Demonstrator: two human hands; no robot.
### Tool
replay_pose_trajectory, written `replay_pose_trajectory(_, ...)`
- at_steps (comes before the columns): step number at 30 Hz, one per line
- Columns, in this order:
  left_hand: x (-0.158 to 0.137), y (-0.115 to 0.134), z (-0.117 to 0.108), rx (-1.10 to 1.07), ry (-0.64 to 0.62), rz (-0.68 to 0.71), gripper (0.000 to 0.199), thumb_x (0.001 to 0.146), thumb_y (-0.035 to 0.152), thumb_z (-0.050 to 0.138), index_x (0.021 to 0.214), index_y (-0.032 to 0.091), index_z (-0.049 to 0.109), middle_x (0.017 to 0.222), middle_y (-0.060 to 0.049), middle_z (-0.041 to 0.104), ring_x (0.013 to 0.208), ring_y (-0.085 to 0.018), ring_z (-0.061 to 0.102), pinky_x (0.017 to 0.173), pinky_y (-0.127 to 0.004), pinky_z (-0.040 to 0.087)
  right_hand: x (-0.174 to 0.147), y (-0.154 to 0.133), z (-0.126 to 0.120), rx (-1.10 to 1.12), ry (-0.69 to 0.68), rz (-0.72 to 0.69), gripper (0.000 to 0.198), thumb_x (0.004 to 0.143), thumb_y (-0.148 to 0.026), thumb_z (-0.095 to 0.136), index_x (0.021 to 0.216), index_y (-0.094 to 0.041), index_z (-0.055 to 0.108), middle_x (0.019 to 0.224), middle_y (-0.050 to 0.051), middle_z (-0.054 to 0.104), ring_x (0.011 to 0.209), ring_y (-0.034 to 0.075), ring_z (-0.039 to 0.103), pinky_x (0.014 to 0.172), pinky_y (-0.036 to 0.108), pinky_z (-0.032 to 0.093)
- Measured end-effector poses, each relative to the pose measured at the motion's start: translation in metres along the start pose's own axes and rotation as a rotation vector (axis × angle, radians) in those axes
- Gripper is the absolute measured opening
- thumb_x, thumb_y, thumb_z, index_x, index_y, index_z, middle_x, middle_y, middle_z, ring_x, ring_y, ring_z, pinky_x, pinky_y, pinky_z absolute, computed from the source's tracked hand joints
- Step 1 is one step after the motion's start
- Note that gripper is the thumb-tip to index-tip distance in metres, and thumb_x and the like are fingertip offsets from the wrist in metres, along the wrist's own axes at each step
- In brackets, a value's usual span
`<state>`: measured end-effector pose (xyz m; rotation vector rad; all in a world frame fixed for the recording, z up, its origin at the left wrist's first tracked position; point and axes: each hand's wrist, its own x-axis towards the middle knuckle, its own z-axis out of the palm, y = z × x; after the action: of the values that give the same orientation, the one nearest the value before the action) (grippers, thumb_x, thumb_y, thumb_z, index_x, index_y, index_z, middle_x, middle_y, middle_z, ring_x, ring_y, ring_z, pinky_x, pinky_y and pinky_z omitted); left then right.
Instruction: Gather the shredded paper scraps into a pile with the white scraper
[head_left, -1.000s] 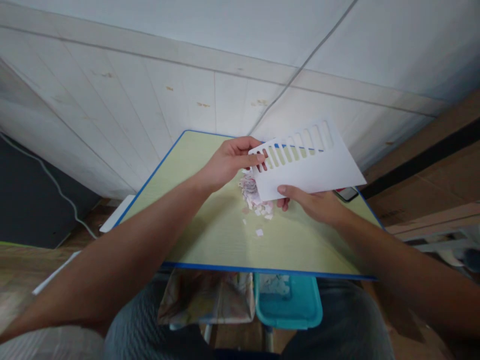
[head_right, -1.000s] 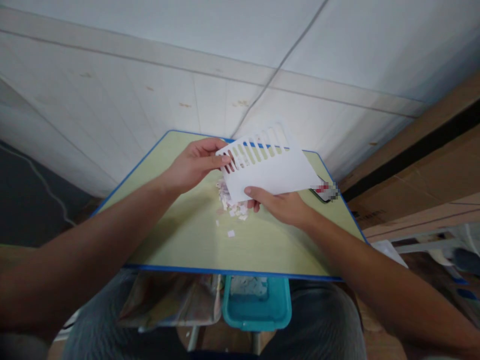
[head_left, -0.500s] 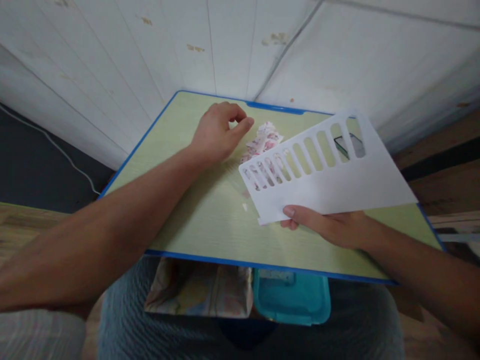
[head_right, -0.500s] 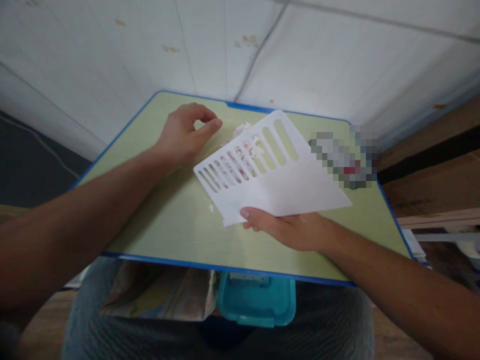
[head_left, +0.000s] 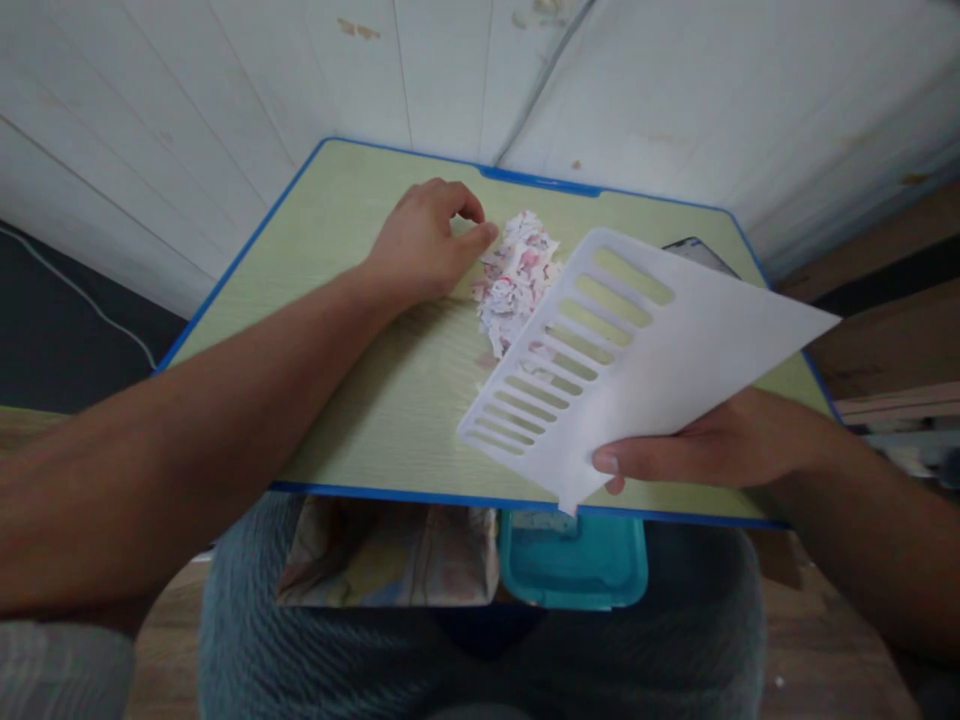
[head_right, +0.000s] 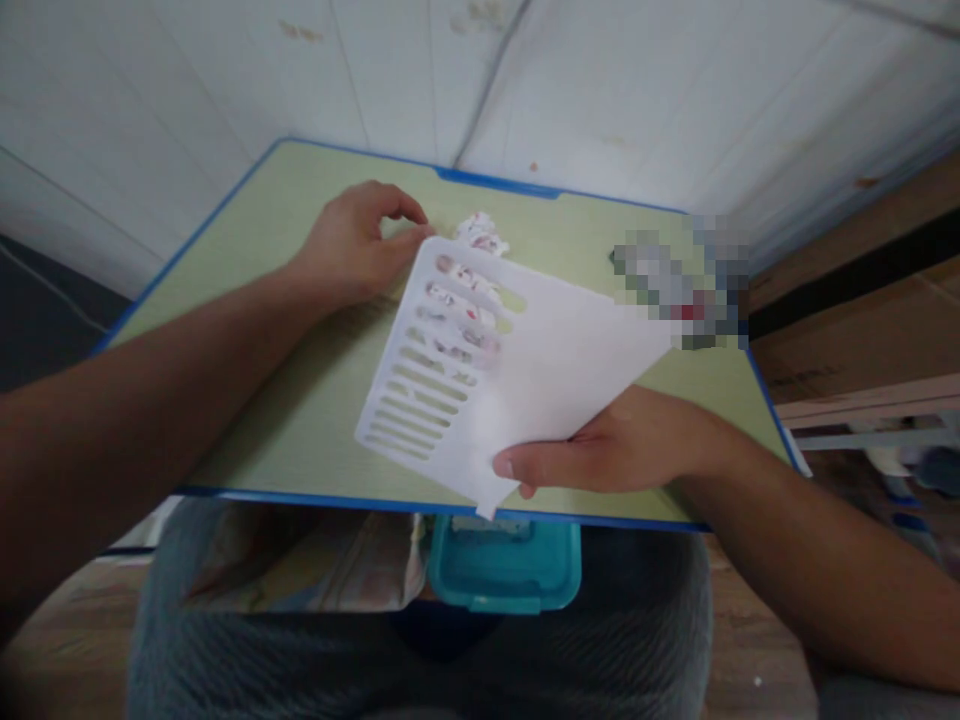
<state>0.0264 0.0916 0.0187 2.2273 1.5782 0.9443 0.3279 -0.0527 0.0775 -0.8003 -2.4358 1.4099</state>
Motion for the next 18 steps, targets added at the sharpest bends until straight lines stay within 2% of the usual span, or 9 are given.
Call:
replay_pose_trajectory(4,-0.0006,0.0029,-0.0010,0.008,-0.006,-0.032,0.007,0.103,0.035,0.073,0.103,0.029,0.073,0.134,-0.011,0.081,0.126,-0.032,0.067,0.122,-0.051,0.049,0.0039,-0.0006,0.0002,0.108,0.052,0.087,0.019,0.106,-0.020,0.077,0.089,-0.021,0.085,0.091,0.003,0.090,0.083,0.021,0.088,0.078,0.028,0.071)
replay_pose_trajectory(11,-0.0008,0.0062,-0.0028,-0.001,-0.023,-0.031,0.007,0.105,0.034,0.074,0.103,0.027,0.074,0.133,-0.011,0.080,0.127,-0.032,0.066,0.123,-0.050,0.048,0.0061,-0.0053,0.0022,0.011,0.068,0.069,0.024,0.103,-0.029,0.085,0.079,-0.027,0.087,0.082,0.000,0.088,0.079,0.024,0.087,0.084,0.034,0.073)
replay_pose_trajectory(15,-0.0004,0.0065,-0.0030,0.003,-0.006,-0.043,0.007,0.105,0.033,0.075,0.104,0.026,0.077,0.133,-0.011,0.080,0.125,-0.032,0.067,0.121,-0.049,0.050,0.0041,-0.0055,0.0020,0.010,0.034,0.054,0.023,0.103,-0.020,0.081,0.082,-0.026,0.088,0.082,-0.001,0.089,0.078,0.021,0.086,0.082,0.029,0.071)
replay_pose_trajectory(18,0.0003,0.0049,-0.0019,0.004,-0.006,-0.046,0.008,0.106,0.034,0.075,0.103,0.027,0.077,0.132,-0.011,0.080,0.124,-0.032,0.068,0.120,-0.049,0.050,0.0017,-0.0029,0.0034,0.031,0.076,0.038,0.024,0.104,-0.018,0.079,0.083,-0.025,0.089,0.085,-0.001,0.090,0.080,0.020,0.087,0.081,0.027,0.071)
